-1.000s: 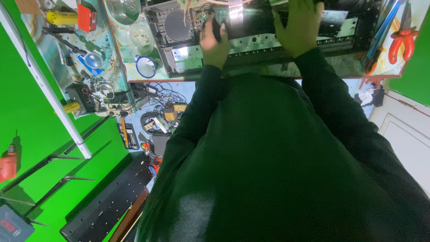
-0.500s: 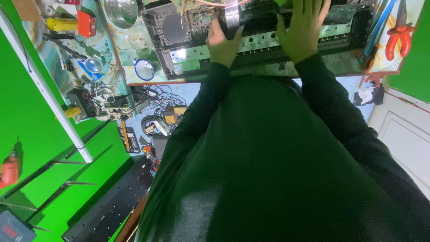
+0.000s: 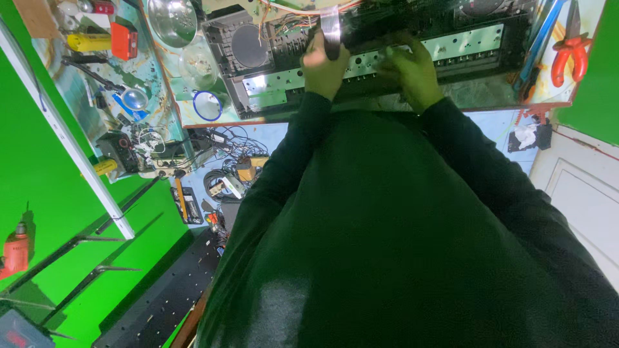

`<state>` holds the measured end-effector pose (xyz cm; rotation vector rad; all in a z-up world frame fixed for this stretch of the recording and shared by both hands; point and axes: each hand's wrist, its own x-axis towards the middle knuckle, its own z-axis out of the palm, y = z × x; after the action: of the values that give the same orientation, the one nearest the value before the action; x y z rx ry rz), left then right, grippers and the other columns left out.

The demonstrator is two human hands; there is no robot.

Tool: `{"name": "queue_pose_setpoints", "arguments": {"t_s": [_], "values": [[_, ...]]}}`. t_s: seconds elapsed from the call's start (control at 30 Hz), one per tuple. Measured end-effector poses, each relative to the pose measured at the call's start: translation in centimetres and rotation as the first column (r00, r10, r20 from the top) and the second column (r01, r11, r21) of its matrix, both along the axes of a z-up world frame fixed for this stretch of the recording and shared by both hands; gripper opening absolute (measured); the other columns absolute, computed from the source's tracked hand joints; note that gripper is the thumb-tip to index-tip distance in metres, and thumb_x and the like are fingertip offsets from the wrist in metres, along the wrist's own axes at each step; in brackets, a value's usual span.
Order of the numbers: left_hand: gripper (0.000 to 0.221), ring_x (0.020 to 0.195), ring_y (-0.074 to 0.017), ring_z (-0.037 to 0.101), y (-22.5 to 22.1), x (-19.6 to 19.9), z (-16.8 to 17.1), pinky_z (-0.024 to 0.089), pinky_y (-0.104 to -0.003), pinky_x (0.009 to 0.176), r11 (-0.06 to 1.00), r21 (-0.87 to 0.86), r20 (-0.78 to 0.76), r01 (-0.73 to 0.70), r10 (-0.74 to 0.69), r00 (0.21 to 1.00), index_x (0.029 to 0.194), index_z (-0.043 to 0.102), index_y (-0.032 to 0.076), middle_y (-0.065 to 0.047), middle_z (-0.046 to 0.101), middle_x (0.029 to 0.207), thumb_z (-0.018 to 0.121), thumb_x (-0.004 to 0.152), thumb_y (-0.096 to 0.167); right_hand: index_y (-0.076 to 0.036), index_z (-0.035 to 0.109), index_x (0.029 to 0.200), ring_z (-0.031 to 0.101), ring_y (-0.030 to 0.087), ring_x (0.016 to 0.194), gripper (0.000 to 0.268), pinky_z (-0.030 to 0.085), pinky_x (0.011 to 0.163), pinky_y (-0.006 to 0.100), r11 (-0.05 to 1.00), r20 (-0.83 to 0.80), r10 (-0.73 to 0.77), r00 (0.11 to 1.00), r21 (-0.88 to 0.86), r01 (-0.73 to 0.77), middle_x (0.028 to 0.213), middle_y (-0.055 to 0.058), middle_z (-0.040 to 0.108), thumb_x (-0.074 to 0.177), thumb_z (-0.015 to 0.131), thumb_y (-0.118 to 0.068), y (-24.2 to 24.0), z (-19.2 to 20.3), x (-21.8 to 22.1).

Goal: The person works on internal components of an electronic device, using a screwdriver to remove and install screws while handling various circuit boards and wires.

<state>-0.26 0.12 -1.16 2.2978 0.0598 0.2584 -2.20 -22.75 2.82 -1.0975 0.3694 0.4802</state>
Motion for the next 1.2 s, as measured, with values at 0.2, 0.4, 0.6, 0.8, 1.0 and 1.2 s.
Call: {"name": "queue_pose_setpoints", "arguments": {"t_s": [0.2,0.4,0.6,0.8,1.0,1.2], "values": [[0.041,0.072,-0.0244,0.079,0.2,0.1,0.2,0.064,-0.036,0.067,0.99,-0.14,-0.144,-0.01,-0.01,0.989,0.122,0.059,0.003,-0.012,0.077,0.086,0.076,0.088,0.017,-0.006,0.051,0.141,0.062,0.012,0.089,0.042,0.053,0.075,0.029,0.989,0.083,-0.143,0.986,0.046,0.139,0.113,0.003,0.061,0.108,0.073,-0.019,0.8,-1.5,1.1],[0.045,0.076,-0.0251,0.08,1.1,0.2,-0.8,0.064,-0.036,0.066,0.989,-0.121,-0.078,0.085,-0.095,0.992,0.131,0.058,0.005,-0.015,0.077,0.091,0.079,0.093,0.019,-0.006,0.05,0.118,0.049,0.008,0.067,0.03,0.044,0.056,0.023,0.99,0.276,-0.05,0.96,-0.112,0.084,0.085,-0.001,0.049,0.121,0.07,-0.027,0.0,-3.5,2.5],[0.059,0.078,-0.0224,0.08,1.6,0.3,-2.0,0.066,-0.034,0.07,0.987,-0.036,0.072,0.154,-0.151,0.986,0.142,0.048,-0.002,-0.015,0.078,0.093,0.077,0.097,0.021,-0.006,0.059,0.132,0.055,0.009,0.069,0.023,0.049,0.06,0.028,0.908,0.622,-0.079,0.779,-0.278,0.313,0.105,0.002,0.065,0.117,0.062,-0.023,0.8,-3.4,4.6],[0.067,0.089,-0.0232,0.08,0.9,0.0,-0.6,0.067,-0.034,0.079,0.994,-0.053,0.03,0.091,-0.089,0.996,0.156,0.033,-0.004,-0.016,0.077,0.099,0.066,0.104,0.024,-0.004,0.062,0.12,0.055,0.012,0.082,0.015,0.05,0.076,0.031,0.896,0.744,0.02,0.668,-0.309,0.317,0.099,0.003,0.061,0.127,0.06,-0.017,0.2,-4.3,4.8],[0.04,0.118,-0.0327,0.065,0.2,-2.0,5.5,0.051,-0.042,0.103,0.977,0.213,0.209,-0.03,-0.016,0.978,0.133,0.059,0.009,-0.022,0.067,0.132,0.068,0.098,0.025,-0.007,0.054,0.123,0.065,0.012,0.089,0.013,0.056,0.077,0.03,0.97,0.507,-0.085,0.858,-0.154,0.187,0.107,0.004,0.065,0.119,0.062,-0.017,1.4,0.0,1.9],[0.025,0.096,-0.0138,0.066,2.4,-4.2,6.3,0.054,-0.028,0.089,0.815,-0.569,-0.124,0.11,-0.217,0.968,0.128,0.066,0.005,-0.009,0.073,0.106,0.067,0.105,0.015,-0.01,0.05,0.136,0.072,0.015,0.095,0.028,0.063,0.084,0.033,0.994,0.328,-0.099,0.94,-0.013,0.109,0.12,0.005,0.067,0.109,0.059,-0.011,3.0,3.8,-0.4]]}}
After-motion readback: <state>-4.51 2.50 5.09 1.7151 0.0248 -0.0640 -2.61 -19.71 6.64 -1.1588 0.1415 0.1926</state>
